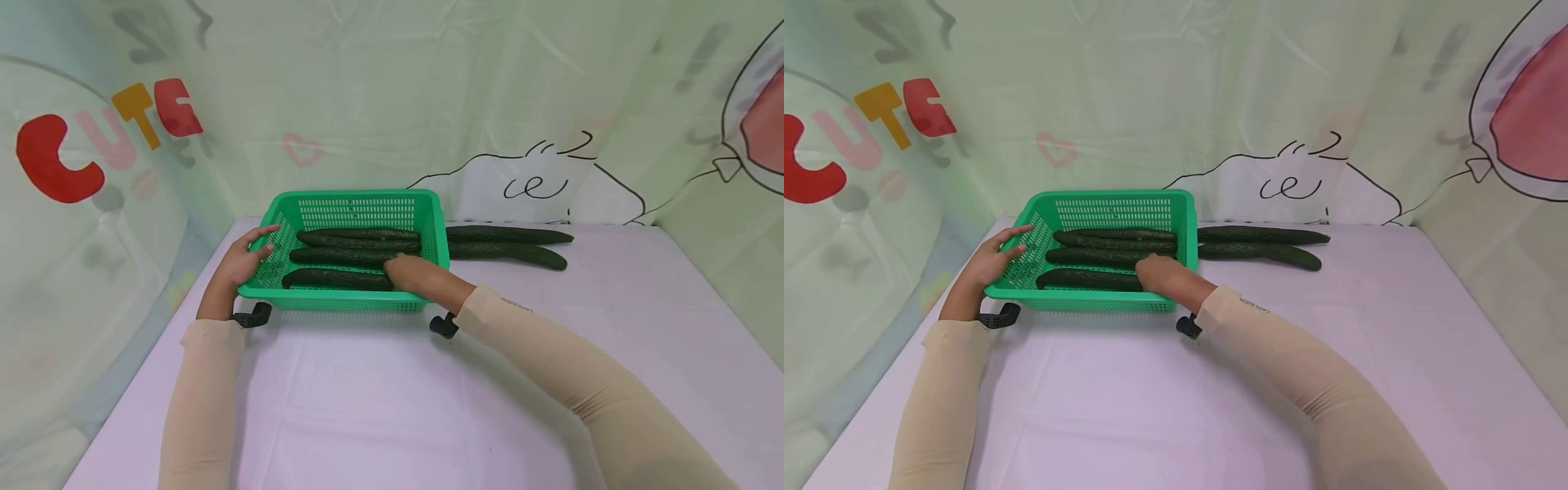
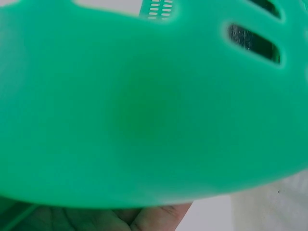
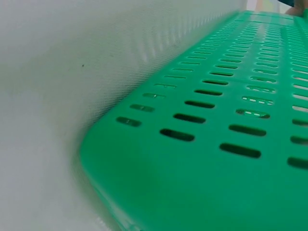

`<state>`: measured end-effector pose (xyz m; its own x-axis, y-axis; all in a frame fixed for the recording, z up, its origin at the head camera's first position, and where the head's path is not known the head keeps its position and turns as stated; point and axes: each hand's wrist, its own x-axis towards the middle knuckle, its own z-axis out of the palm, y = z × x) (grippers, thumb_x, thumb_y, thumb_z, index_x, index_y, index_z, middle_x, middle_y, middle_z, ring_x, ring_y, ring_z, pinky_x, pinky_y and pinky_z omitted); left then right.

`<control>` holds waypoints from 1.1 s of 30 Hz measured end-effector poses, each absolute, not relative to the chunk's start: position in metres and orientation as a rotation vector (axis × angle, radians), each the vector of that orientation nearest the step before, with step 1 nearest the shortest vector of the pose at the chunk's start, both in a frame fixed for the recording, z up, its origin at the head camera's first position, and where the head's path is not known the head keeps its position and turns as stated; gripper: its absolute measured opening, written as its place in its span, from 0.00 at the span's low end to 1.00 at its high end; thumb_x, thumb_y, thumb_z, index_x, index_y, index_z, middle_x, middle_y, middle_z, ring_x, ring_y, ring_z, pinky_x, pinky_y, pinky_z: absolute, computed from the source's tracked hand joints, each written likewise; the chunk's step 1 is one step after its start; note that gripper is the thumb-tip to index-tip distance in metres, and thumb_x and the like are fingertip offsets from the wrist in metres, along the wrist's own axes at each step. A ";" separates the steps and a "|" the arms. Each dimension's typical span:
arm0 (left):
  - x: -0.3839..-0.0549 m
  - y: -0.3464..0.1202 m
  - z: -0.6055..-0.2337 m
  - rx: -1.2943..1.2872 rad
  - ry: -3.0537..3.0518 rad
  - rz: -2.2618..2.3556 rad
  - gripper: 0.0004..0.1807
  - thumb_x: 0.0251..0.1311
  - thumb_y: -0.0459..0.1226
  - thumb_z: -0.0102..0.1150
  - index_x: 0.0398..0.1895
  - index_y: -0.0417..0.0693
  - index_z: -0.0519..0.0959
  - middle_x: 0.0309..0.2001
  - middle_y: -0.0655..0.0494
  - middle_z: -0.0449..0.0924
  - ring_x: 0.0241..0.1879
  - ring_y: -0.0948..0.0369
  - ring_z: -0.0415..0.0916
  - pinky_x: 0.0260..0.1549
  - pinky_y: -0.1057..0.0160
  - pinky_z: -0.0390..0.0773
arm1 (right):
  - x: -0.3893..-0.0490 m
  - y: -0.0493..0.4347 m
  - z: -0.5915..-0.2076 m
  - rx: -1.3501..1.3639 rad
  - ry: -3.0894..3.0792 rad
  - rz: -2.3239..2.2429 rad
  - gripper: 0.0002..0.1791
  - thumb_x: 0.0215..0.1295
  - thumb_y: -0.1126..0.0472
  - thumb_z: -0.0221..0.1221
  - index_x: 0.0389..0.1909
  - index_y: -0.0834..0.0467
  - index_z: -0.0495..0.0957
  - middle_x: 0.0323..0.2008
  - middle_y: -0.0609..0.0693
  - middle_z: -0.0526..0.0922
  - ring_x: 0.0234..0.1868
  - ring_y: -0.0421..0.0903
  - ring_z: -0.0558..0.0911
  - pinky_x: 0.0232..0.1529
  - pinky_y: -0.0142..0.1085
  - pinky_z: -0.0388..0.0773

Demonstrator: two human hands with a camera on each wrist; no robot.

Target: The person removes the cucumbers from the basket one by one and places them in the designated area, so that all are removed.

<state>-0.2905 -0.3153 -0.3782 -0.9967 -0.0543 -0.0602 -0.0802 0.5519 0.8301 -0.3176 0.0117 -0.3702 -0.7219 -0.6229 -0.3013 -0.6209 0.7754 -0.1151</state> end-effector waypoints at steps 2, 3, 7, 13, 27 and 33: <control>-0.290 -0.315 -0.378 -0.122 2.741 1.474 0.28 0.76 0.43 0.45 0.77 0.64 0.59 0.80 0.53 0.40 0.78 0.43 0.40 0.71 0.34 0.50 | -0.318 0.011 -0.370 -0.953 2.642 0.013 0.20 0.74 0.63 0.53 0.62 0.66 0.72 0.56 0.61 0.80 0.62 0.57 0.77 0.64 0.46 0.74; -0.290 -0.315 -0.378 -0.121 2.740 1.476 0.28 0.76 0.43 0.45 0.77 0.64 0.59 0.80 0.53 0.40 0.78 0.43 0.40 0.71 0.34 0.50 | -0.318 0.011 -0.370 -0.951 2.640 0.019 0.20 0.74 0.63 0.53 0.62 0.66 0.72 0.56 0.62 0.80 0.62 0.58 0.76 0.64 0.46 0.74; -0.292 -0.316 -0.379 -0.121 2.735 1.484 0.28 0.76 0.42 0.46 0.76 0.63 0.59 0.80 0.53 0.40 0.78 0.43 0.40 0.71 0.34 0.51 | -0.320 0.011 -0.371 -0.948 2.641 0.031 0.20 0.74 0.63 0.52 0.62 0.67 0.71 0.59 0.63 0.78 0.64 0.58 0.75 0.65 0.47 0.73; -0.294 -0.316 -0.379 -0.134 2.722 1.500 0.28 0.75 0.42 0.47 0.76 0.64 0.60 0.80 0.54 0.41 0.78 0.43 0.42 0.71 0.35 0.53 | -0.321 0.011 -0.372 -0.973 2.646 0.038 0.18 0.74 0.65 0.50 0.61 0.69 0.71 0.56 0.63 0.80 0.58 0.55 0.79 0.61 0.44 0.76; -0.295 -0.317 -0.380 -0.129 2.735 1.483 0.28 0.75 0.42 0.47 0.76 0.63 0.60 0.80 0.53 0.41 0.78 0.43 0.42 0.71 0.35 0.53 | -0.321 0.011 -0.370 -0.880 2.618 -0.066 0.39 0.74 0.58 0.55 0.75 0.72 0.48 0.62 0.65 0.75 0.61 0.56 0.79 0.62 0.45 0.76; -0.296 -0.316 -0.379 -0.134 2.724 1.496 0.28 0.75 0.41 0.47 0.76 0.63 0.60 0.80 0.53 0.41 0.78 0.43 0.43 0.71 0.36 0.53 | -0.322 0.010 -0.370 -0.914 2.657 -0.042 0.37 0.73 0.52 0.56 0.70 0.72 0.57 0.52 0.63 0.82 0.51 0.54 0.84 0.54 0.43 0.81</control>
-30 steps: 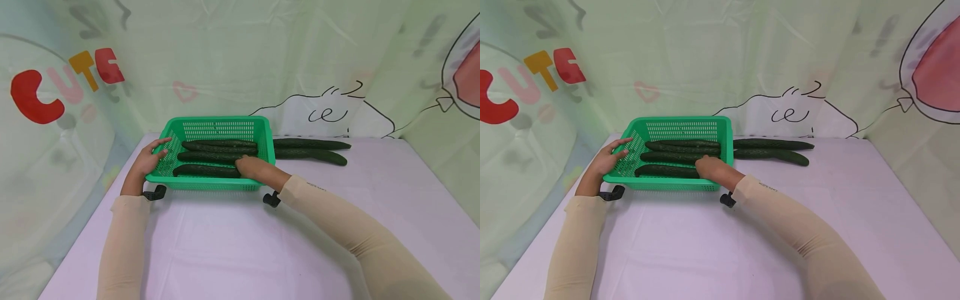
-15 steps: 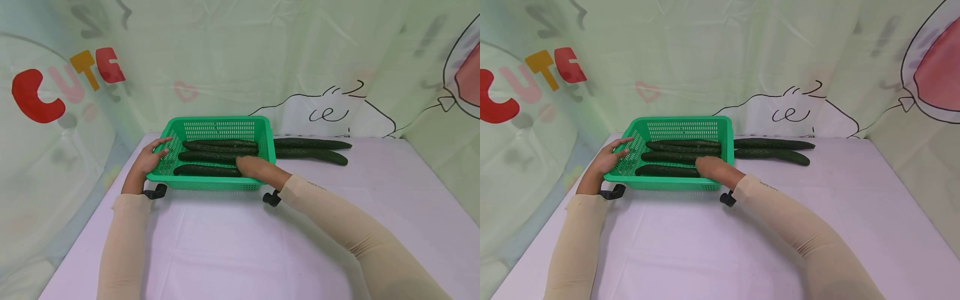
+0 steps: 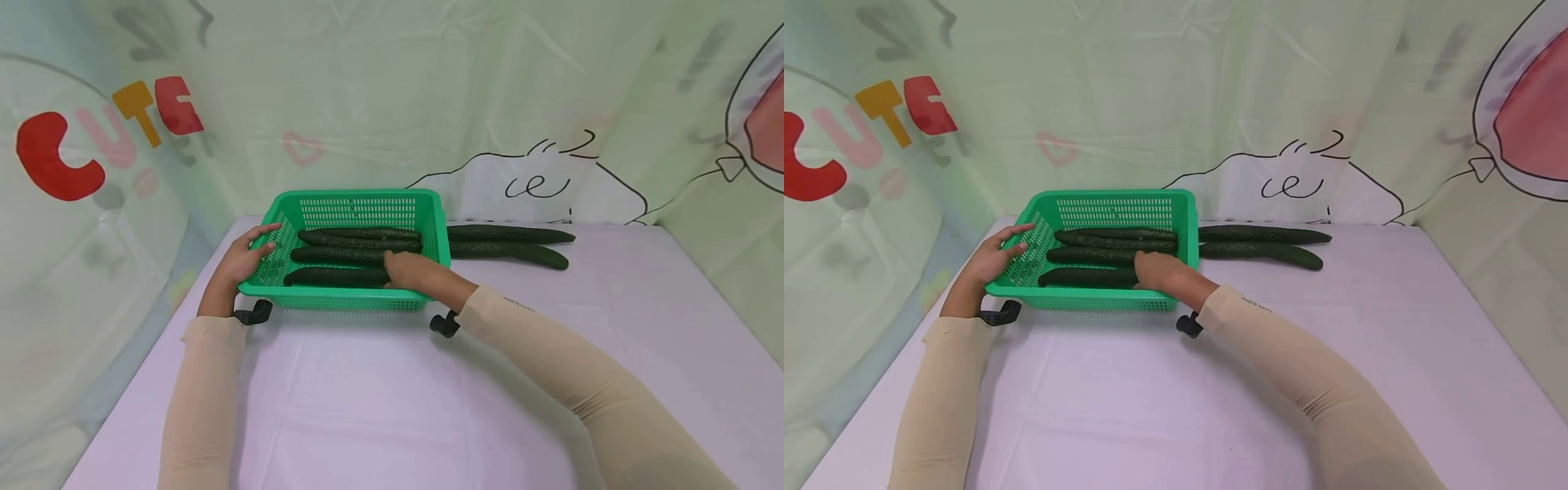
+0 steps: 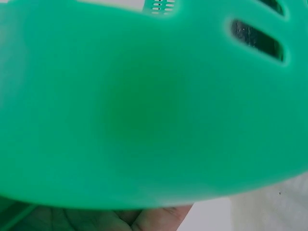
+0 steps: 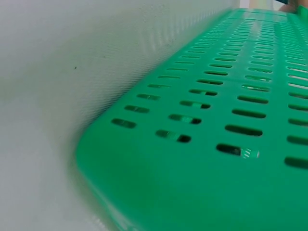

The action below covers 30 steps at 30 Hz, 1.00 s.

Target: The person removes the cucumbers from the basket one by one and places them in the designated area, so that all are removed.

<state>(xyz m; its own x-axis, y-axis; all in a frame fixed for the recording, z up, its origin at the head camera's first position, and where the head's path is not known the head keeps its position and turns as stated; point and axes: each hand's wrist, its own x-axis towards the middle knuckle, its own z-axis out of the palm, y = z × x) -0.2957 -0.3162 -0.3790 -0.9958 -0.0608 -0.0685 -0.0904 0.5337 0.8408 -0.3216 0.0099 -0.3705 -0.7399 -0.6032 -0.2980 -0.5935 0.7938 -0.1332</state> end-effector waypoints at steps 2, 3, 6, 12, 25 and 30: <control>-0.296 -0.316 -0.379 -0.134 2.727 1.494 0.28 0.75 0.41 0.47 0.76 0.63 0.61 0.80 0.53 0.41 0.78 0.44 0.42 0.71 0.36 0.52 | -0.322 0.010 -0.371 -0.918 2.674 -0.050 0.34 0.72 0.51 0.57 0.68 0.71 0.61 0.49 0.62 0.83 0.48 0.53 0.85 0.51 0.42 0.83; -0.296 -0.316 -0.379 -0.134 2.727 1.493 0.28 0.75 0.41 0.47 0.76 0.63 0.61 0.80 0.53 0.41 0.78 0.44 0.42 0.71 0.36 0.52 | -0.321 0.009 -0.371 -0.919 2.682 -0.061 0.33 0.72 0.51 0.58 0.66 0.70 0.63 0.48 0.61 0.83 0.48 0.53 0.85 0.50 0.42 0.83; -0.295 -0.316 -0.378 -0.131 2.729 1.488 0.28 0.75 0.41 0.47 0.76 0.62 0.60 0.80 0.52 0.41 0.78 0.43 0.43 0.71 0.36 0.53 | -0.321 0.009 -0.371 -0.925 2.712 -0.127 0.30 0.70 0.50 0.60 0.63 0.66 0.67 0.50 0.60 0.82 0.49 0.53 0.84 0.50 0.43 0.82; -0.295 -0.315 -0.378 -0.126 2.741 1.480 0.27 0.75 0.42 0.46 0.76 0.61 0.61 0.80 0.51 0.42 0.78 0.43 0.42 0.71 0.35 0.52 | -0.318 0.011 -0.371 -0.966 2.784 -0.320 0.31 0.64 0.45 0.65 0.61 0.59 0.69 0.52 0.57 0.81 0.46 0.52 0.83 0.46 0.44 0.82; -0.295 -0.316 -0.377 -0.144 2.716 1.493 0.28 0.75 0.41 0.47 0.76 0.62 0.61 0.80 0.51 0.41 0.78 0.43 0.43 0.71 0.36 0.53 | -0.315 0.014 -0.369 -1.216 2.839 -0.412 0.24 0.57 0.53 0.71 0.54 0.48 0.76 0.51 0.53 0.82 0.53 0.49 0.82 0.35 0.41 0.82; -0.294 -0.315 -0.377 -0.140 2.718 1.493 0.28 0.75 0.41 0.47 0.76 0.63 0.60 0.80 0.52 0.41 0.78 0.43 0.41 0.71 0.35 0.51 | -0.316 0.015 -0.370 -1.255 2.860 -0.446 0.21 0.59 0.51 0.70 0.53 0.49 0.79 0.48 0.52 0.84 0.45 0.48 0.83 0.36 0.42 0.81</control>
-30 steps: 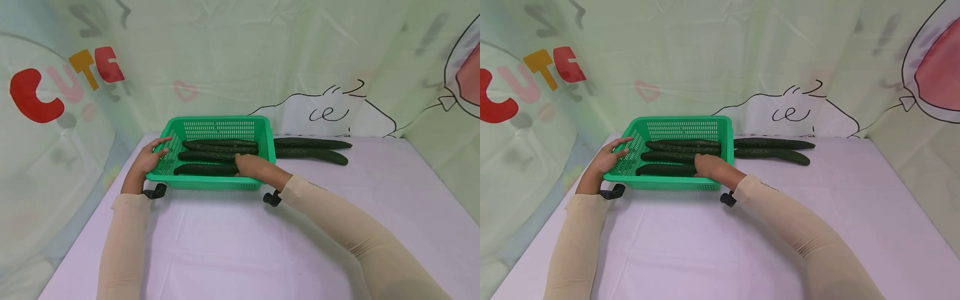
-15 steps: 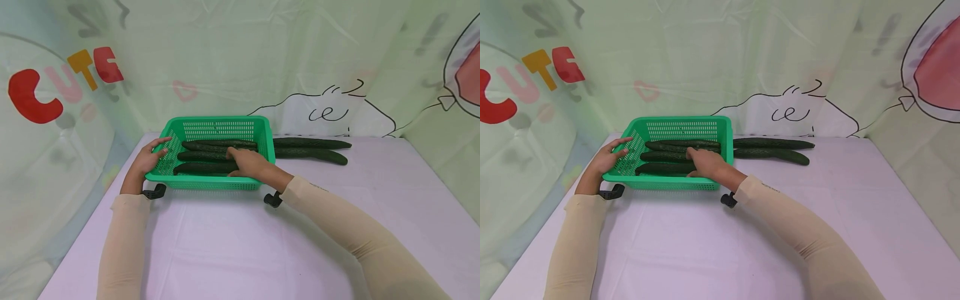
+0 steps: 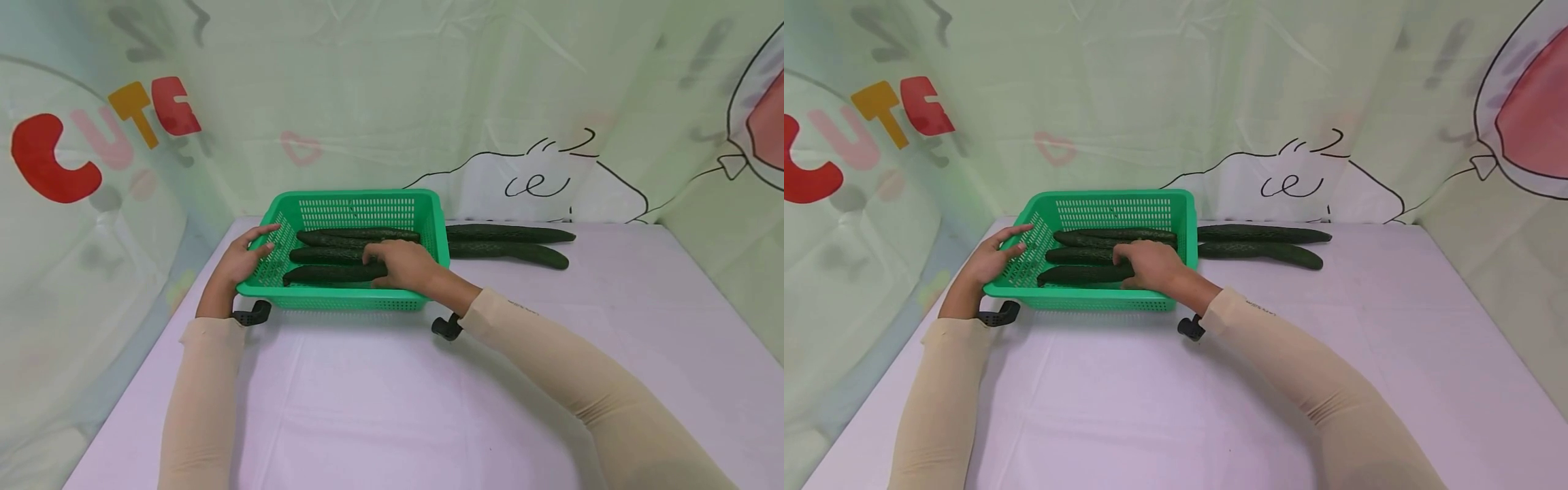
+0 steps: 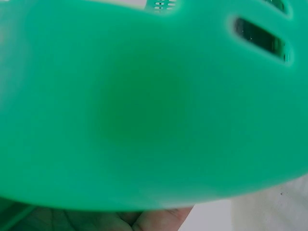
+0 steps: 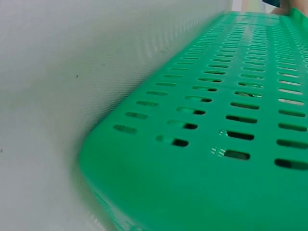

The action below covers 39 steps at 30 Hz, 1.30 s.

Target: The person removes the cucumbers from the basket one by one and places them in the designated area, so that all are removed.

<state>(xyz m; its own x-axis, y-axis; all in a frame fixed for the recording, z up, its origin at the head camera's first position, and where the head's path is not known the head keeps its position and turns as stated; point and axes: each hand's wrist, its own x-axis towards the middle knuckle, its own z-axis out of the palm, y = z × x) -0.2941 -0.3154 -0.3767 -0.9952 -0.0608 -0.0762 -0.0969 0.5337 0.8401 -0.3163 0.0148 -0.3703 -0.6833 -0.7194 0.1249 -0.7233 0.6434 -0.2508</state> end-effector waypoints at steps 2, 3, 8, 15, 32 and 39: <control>-0.294 -0.315 -0.377 -0.139 2.718 1.494 0.28 0.75 0.42 0.47 0.76 0.63 0.60 0.80 0.53 0.41 0.78 0.43 0.41 0.71 0.35 0.51 | -0.316 0.015 -0.370 1.236 -2.834 0.446 0.21 0.60 0.51 0.69 0.53 0.50 0.79 0.47 0.51 0.85 0.41 0.48 0.83 0.34 0.41 0.80; -0.294 -0.315 -0.377 -0.140 2.716 1.495 0.28 0.75 0.42 0.47 0.76 0.63 0.60 0.80 0.53 0.41 0.78 0.43 0.41 0.71 0.35 0.51 | -0.316 0.015 -0.370 1.231 -2.837 0.445 0.21 0.60 0.51 0.69 0.53 0.50 0.79 0.47 0.51 0.85 0.40 0.48 0.82 0.32 0.40 0.79; -0.293 -0.314 -0.376 -0.150 2.709 1.501 0.28 0.75 0.42 0.46 0.76 0.63 0.60 0.80 0.53 0.41 0.78 0.43 0.43 0.71 0.36 0.54 | -0.315 0.014 -0.370 1.202 -2.835 0.417 0.20 0.62 0.51 0.67 0.54 0.52 0.80 0.45 0.52 0.87 0.35 0.48 0.84 0.27 0.36 0.77; -0.293 -0.314 -0.375 -0.154 2.705 1.513 0.28 0.75 0.42 0.47 0.76 0.63 0.60 0.80 0.53 0.41 0.77 0.43 0.45 0.70 0.36 0.55 | -0.311 0.015 -0.368 1.071 -2.783 0.276 0.16 0.66 0.55 0.64 0.52 0.54 0.80 0.40 0.53 0.87 0.38 0.53 0.83 0.38 0.44 0.76; -0.293 -0.313 -0.376 -0.176 2.706 1.512 0.28 0.75 0.41 0.47 0.76 0.63 0.60 0.80 0.51 0.42 0.76 0.42 0.48 0.69 0.37 0.58 | -0.310 0.015 -0.369 1.024 -2.766 0.272 0.10 0.71 0.57 0.58 0.51 0.50 0.77 0.38 0.52 0.85 0.37 0.53 0.80 0.39 0.43 0.62; -0.294 -0.314 -0.378 -0.174 2.704 1.513 0.27 0.75 0.42 0.47 0.76 0.64 0.61 0.80 0.52 0.42 0.77 0.42 0.46 0.69 0.36 0.57 | -0.311 0.016 -0.369 0.963 -2.717 0.346 0.10 0.74 0.58 0.54 0.52 0.50 0.77 0.40 0.54 0.84 0.39 0.54 0.78 0.44 0.47 0.64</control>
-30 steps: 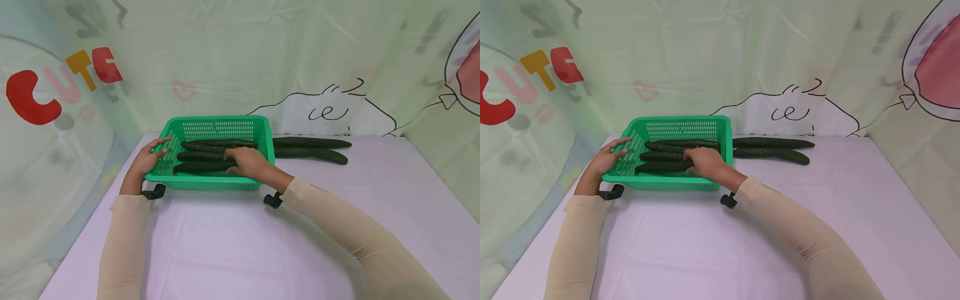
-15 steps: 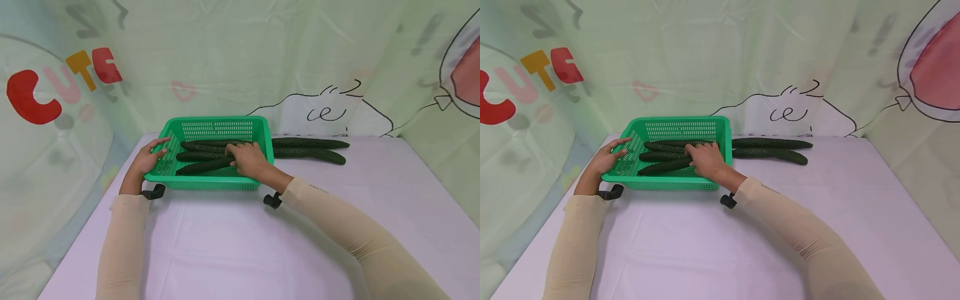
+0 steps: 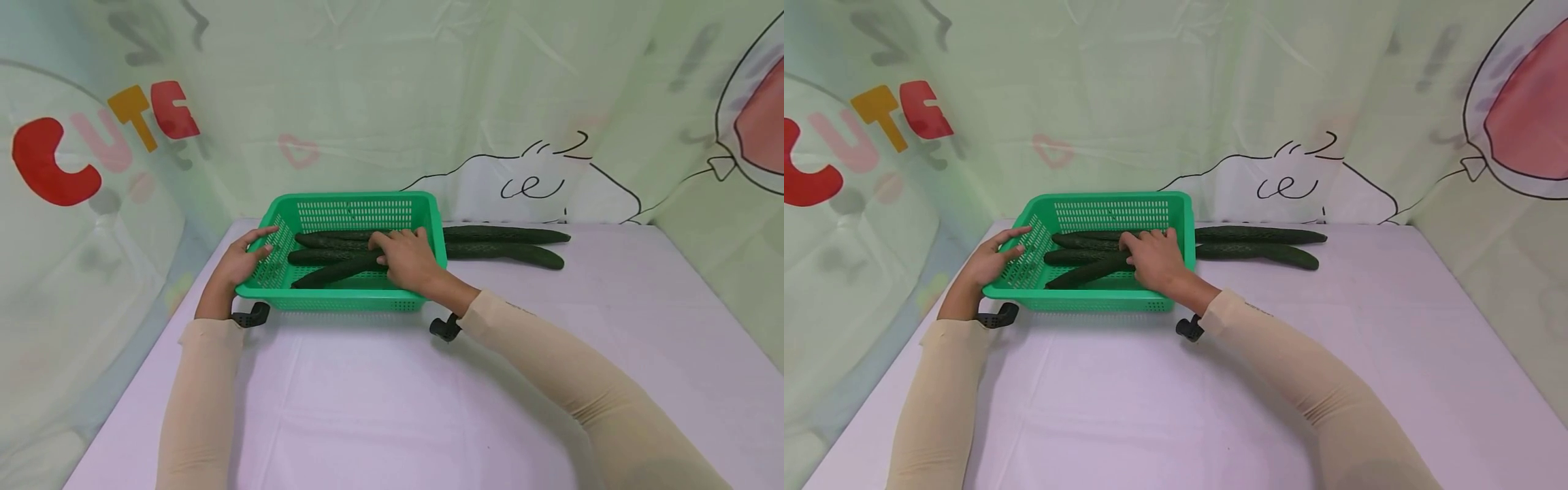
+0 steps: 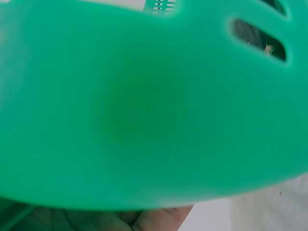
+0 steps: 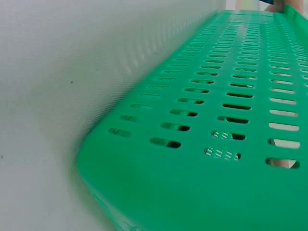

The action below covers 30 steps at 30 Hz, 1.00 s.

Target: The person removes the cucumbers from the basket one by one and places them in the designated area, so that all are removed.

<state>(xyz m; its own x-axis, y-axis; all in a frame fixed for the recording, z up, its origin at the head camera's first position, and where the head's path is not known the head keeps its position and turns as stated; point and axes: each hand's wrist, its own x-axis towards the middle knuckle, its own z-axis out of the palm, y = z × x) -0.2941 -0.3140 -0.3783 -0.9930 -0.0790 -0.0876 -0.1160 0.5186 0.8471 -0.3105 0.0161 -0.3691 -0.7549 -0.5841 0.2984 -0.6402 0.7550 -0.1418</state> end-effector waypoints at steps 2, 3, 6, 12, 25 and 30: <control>-0.295 -0.315 -0.379 -0.166 2.706 1.513 0.27 0.75 0.42 0.47 0.76 0.64 0.61 0.80 0.52 0.41 0.77 0.42 0.46 0.69 0.36 0.57 | -0.310 0.017 -0.369 0.949 -2.682 0.368 0.10 0.74 0.59 0.54 0.52 0.50 0.78 0.38 0.54 0.84 0.38 0.53 0.77 0.45 0.48 0.64; -0.295 -0.315 -0.380 -0.164 2.708 1.511 0.27 0.75 0.42 0.47 0.76 0.64 0.61 0.80 0.52 0.41 0.77 0.42 0.46 0.69 0.36 0.57 | -0.310 0.017 -0.369 0.945 -2.669 0.385 0.10 0.74 0.60 0.54 0.51 0.50 0.78 0.38 0.54 0.83 0.37 0.53 0.77 0.46 0.48 0.64; -0.295 -0.316 -0.381 -0.164 2.710 1.509 0.27 0.75 0.42 0.46 0.76 0.64 0.61 0.80 0.52 0.41 0.76 0.41 0.47 0.69 0.36 0.58 | -0.310 0.018 -0.369 0.933 -2.642 0.437 0.10 0.73 0.61 0.54 0.50 0.50 0.79 0.39 0.53 0.84 0.39 0.53 0.77 0.47 0.49 0.63; -0.295 -0.315 -0.381 -0.163 2.711 1.515 0.27 0.75 0.42 0.47 0.75 0.64 0.61 0.80 0.51 0.42 0.76 0.42 0.47 0.69 0.37 0.58 | -0.310 0.020 -0.368 0.861 -2.596 0.568 0.10 0.73 0.61 0.54 0.50 0.50 0.80 0.39 0.53 0.84 0.41 0.54 0.77 0.47 0.49 0.61; -0.295 -0.315 -0.377 -0.145 2.733 1.441 0.29 0.76 0.43 0.45 0.77 0.67 0.57 0.80 0.51 0.39 0.78 0.41 0.41 0.70 0.34 0.52 | -0.309 0.033 -0.360 0.785 -2.430 0.781 0.10 0.71 0.63 0.57 0.48 0.51 0.81 0.41 0.53 0.84 0.43 0.54 0.77 0.51 0.54 0.59; -0.294 -0.315 -0.377 -0.149 2.729 1.437 0.29 0.76 0.43 0.45 0.77 0.68 0.56 0.81 0.51 0.38 0.78 0.40 0.40 0.70 0.33 0.51 | -0.312 0.045 -0.356 0.757 -2.401 0.837 0.09 0.70 0.62 0.58 0.49 0.52 0.80 0.38 0.53 0.84 0.43 0.55 0.78 0.54 0.57 0.61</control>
<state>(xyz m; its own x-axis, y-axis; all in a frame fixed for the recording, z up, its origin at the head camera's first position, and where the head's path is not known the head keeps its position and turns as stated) -0.2937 -0.3145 -0.3766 -0.9939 -0.0605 -0.0922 -0.1103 0.5628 0.8192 -0.3117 0.0450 -0.3557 -0.7298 -0.3380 0.5942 -0.6341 0.6595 -0.4037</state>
